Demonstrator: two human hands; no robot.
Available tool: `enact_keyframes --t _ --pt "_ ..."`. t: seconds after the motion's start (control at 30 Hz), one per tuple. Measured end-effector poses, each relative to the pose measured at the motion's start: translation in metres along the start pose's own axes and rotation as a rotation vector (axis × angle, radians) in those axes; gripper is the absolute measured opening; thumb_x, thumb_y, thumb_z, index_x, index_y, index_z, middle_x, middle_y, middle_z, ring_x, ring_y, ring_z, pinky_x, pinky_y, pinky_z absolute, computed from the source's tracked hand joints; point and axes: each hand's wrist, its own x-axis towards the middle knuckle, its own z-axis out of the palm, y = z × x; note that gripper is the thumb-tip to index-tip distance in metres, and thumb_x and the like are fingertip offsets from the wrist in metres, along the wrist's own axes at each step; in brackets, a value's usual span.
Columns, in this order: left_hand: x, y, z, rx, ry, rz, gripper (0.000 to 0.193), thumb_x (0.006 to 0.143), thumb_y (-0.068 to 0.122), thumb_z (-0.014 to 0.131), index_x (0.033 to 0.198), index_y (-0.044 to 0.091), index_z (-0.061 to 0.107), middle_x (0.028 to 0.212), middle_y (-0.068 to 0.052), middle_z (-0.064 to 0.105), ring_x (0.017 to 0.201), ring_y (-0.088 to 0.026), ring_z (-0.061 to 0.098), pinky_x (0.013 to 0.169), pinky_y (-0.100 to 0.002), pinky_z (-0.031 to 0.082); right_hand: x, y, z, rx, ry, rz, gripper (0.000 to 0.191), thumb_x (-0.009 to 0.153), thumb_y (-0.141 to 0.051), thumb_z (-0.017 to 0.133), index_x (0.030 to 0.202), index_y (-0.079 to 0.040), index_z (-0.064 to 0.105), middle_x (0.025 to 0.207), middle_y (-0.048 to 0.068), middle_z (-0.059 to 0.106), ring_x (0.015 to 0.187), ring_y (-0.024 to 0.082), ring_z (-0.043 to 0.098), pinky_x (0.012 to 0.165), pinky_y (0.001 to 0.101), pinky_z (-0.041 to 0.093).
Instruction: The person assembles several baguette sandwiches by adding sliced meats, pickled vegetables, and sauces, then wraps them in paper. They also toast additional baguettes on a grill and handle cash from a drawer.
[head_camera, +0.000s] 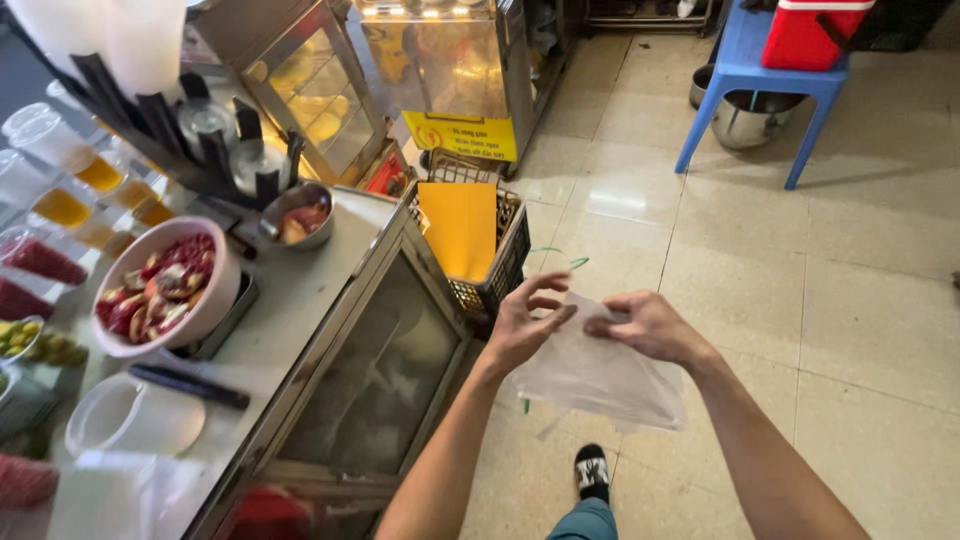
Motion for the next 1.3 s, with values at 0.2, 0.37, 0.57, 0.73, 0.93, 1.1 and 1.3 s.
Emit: enact_keyframes --t 0.2,0.37,0.57,0.73,0.93,1.1,1.3 --pt "0.162 0.025 0.0 -0.048 -0.416 -0.161 0.048 0.078 0.036 0.088 0.108 0.001 0.075 0.088 -0.002 0.073 0.082 -0.012 0.067 0.071 -0.023 0.052 0.1 0.032 -0.154 0.19 0.239 0.17 0.043 0.096 -0.038 0.069 0.102 0.002 0.082 0.085 0.007 0.075 0.076 0.012 0.063 0.069 0.0307 0.052" --pt "0.308 0.017 -0.025 -0.286 -0.444 -0.361 0.039 0.09 0.043 0.079 0.078 0.007 0.072 0.06 0.003 0.053 0.049 -0.006 0.044 0.045 -0.023 0.029 0.187 0.068 -0.245 0.16 0.46 -0.025 0.032 0.094 -0.031 0.072 0.102 -0.001 0.078 0.088 0.003 0.077 0.08 0.008 0.066 0.073 0.0255 0.051" --pt "0.502 -0.035 -0.018 -1.116 -0.617 -0.163 0.063 0.116 0.062 0.056 0.086 0.007 0.06 0.066 -0.003 0.053 0.055 -0.015 0.051 0.058 -0.029 0.045 0.344 0.129 -0.363 0.57 0.817 -0.235 0.028 0.104 -0.027 0.075 0.092 -0.002 0.074 0.081 -0.004 0.066 0.068 0.004 0.051 0.061 0.024 0.038" --pt "0.615 -0.055 0.017 -1.044 0.358 -0.361 0.079 0.09 0.079 0.037 0.138 0.018 0.048 0.112 -0.004 0.066 0.103 -0.019 0.061 0.088 -0.042 0.047 0.479 0.123 -0.45 0.769 0.649 -0.283 0.02 0.103 -0.026 0.07 0.094 -0.008 0.074 0.086 -0.005 0.069 0.072 0.004 0.057 0.065 0.0234 0.044" --pt "0.754 -0.085 0.019 -1.111 -0.164 -0.111 0.088 0.099 0.073 0.052 0.158 0.007 0.045 0.135 -0.013 0.064 0.122 -0.028 0.059 0.113 -0.05 0.045 0.647 0.126 -0.526 0.792 0.607 -0.056 0.025 0.1 -0.027 0.07 0.092 -0.004 0.074 0.085 0.0 0.072 0.072 0.009 0.063 0.065 0.0268 0.049" --pt "0.879 -0.118 -0.012 -1.084 -0.268 -0.487 0.089 0.091 0.073 0.053 0.143 0.001 0.058 0.133 -0.009 0.071 0.12 -0.022 0.066 0.099 -0.041 0.053 0.782 0.15 -0.587 0.769 0.621 0.027 0.024 0.097 -0.026 0.072 0.101 -0.003 0.076 0.094 0.001 0.075 0.079 0.009 0.068 0.071 0.0266 0.053" --pt "1.061 -0.121 -0.072 -1.079 -0.072 -0.375 0.048 0.095 0.043 0.071 0.13 0.011 0.067 0.112 -0.002 0.074 0.099 -0.015 0.069 0.082 -0.033 0.055 0.937 0.171 -0.67 0.727 0.559 0.074 0.029 0.098 -0.027 0.071 0.107 0.0 0.075 0.098 0.003 0.075 0.081 0.011 0.068 0.072 0.028 0.053"
